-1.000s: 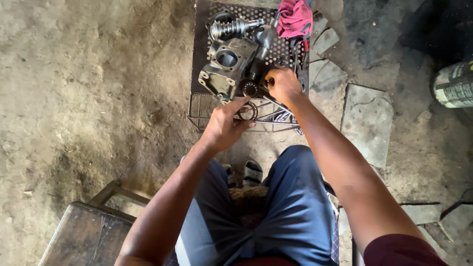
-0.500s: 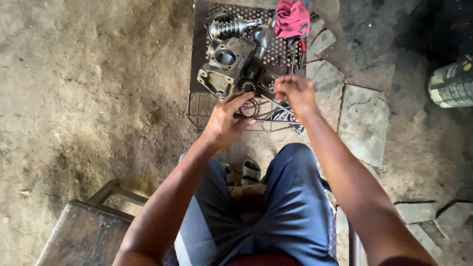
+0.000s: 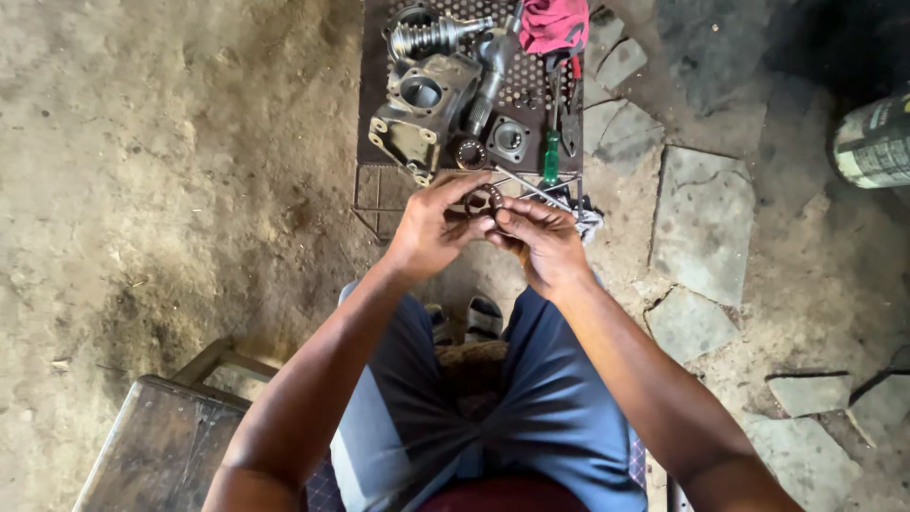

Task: The person is cleaning small mechanical parts, specifically ball bearings and a metal housing, using a pink cloth. They wipe the parts thoroughly and inspect them by hand, occasionally using a screwdriver to manipulate components on a perforated metal workbench.

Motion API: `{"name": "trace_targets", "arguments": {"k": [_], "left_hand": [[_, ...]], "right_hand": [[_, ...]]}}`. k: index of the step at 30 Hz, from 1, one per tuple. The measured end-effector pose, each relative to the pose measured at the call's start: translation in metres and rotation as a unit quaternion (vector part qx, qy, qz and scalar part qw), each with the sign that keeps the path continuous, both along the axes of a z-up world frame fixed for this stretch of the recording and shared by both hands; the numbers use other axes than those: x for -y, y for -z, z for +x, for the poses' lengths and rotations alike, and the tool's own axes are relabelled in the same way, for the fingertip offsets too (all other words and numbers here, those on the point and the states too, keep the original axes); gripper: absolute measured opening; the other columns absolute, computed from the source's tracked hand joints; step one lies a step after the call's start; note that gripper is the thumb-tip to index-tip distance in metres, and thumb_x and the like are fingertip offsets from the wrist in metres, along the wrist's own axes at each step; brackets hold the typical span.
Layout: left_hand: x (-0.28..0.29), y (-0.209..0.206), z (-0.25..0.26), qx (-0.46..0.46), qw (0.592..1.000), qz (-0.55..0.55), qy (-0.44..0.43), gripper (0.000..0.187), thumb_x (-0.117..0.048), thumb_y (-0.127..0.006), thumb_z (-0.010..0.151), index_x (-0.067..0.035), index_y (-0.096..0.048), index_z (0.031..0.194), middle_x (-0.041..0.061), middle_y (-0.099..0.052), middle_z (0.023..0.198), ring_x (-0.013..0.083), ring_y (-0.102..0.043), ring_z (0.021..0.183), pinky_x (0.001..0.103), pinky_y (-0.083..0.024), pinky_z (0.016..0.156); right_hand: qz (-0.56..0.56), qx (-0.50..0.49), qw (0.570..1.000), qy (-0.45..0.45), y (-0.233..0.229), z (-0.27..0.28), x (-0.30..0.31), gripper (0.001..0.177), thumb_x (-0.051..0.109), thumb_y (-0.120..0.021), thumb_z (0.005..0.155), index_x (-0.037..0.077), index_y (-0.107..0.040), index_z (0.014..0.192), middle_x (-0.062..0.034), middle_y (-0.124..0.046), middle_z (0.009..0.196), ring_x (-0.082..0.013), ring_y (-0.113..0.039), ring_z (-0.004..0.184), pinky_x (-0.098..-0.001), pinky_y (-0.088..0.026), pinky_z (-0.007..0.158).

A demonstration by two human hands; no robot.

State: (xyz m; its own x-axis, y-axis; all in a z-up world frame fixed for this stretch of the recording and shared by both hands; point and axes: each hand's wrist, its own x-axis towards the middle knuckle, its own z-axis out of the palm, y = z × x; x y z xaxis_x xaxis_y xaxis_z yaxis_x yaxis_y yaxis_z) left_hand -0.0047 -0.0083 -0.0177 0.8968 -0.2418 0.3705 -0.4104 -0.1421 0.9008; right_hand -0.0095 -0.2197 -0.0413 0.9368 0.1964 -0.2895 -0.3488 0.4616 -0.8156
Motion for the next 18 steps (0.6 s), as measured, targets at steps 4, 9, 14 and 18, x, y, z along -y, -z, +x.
{"name": "trace_targets", "arguments": {"k": [4, 9, 14, 18], "left_hand": [[0.002, -0.002, 0.003, 0.020, 1.000, -0.015, -0.008, 0.058, 0.000, -0.081, 0.088, -0.005, -0.059, 0.142, 0.015, -0.063, 0.138, 0.0244, -0.070, 0.120, 0.034, -0.064, 0.094], [0.002, -0.009, 0.002, 0.001, 1.000, 0.005, -0.015, 0.057, 0.003, -0.079, 0.084, -0.005, -0.059, 0.137, 0.015, -0.062, 0.135, 0.0271, -0.071, 0.115, 0.036, -0.063, 0.095], [0.001, -0.012, 0.003, 0.022, 0.998, 0.048, -0.028, 0.054, 0.003, -0.081, 0.080, -0.005, -0.062, 0.130, 0.014, -0.067, 0.128, 0.0297, -0.072, 0.113, 0.037, -0.061, 0.094], [0.002, -0.010, 0.001, 0.034, 0.997, 0.061, -0.038, 0.053, 0.002, -0.081, 0.080, -0.006, -0.062, 0.130, 0.015, -0.068, 0.128, 0.0331, -0.071, 0.115, 0.038, -0.060, 0.094]], "right_hand": [[-0.012, 0.000, 1.000, 0.005, -0.002, 0.009, -0.001, 0.020, 0.004, -0.075, 0.093, -0.003, -0.075, 0.112, -0.0135, -0.077, 0.103, -0.0221, -0.075, 0.087, -0.0374, -0.065, 0.078], [-0.035, 0.034, 0.999, 0.006, 0.005, 0.010, -0.002, 0.020, 0.006, -0.076, 0.094, -0.003, -0.076, 0.112, -0.0124, -0.076, 0.105, -0.0203, -0.075, 0.091, -0.0388, -0.066, 0.083], [-0.028, 0.047, 0.998, -0.011, 0.006, 0.008, -0.001, 0.022, 0.006, -0.074, 0.094, -0.004, -0.075, 0.114, -0.0140, -0.077, 0.105, -0.0220, -0.076, 0.091, -0.0386, -0.066, 0.085], [-0.032, 0.059, 0.998, -0.013, 0.006, 0.007, 0.000, 0.022, 0.005, -0.074, 0.095, -0.005, -0.075, 0.115, -0.0148, -0.077, 0.104, -0.0230, -0.076, 0.091, -0.0389, -0.065, 0.087]]}}
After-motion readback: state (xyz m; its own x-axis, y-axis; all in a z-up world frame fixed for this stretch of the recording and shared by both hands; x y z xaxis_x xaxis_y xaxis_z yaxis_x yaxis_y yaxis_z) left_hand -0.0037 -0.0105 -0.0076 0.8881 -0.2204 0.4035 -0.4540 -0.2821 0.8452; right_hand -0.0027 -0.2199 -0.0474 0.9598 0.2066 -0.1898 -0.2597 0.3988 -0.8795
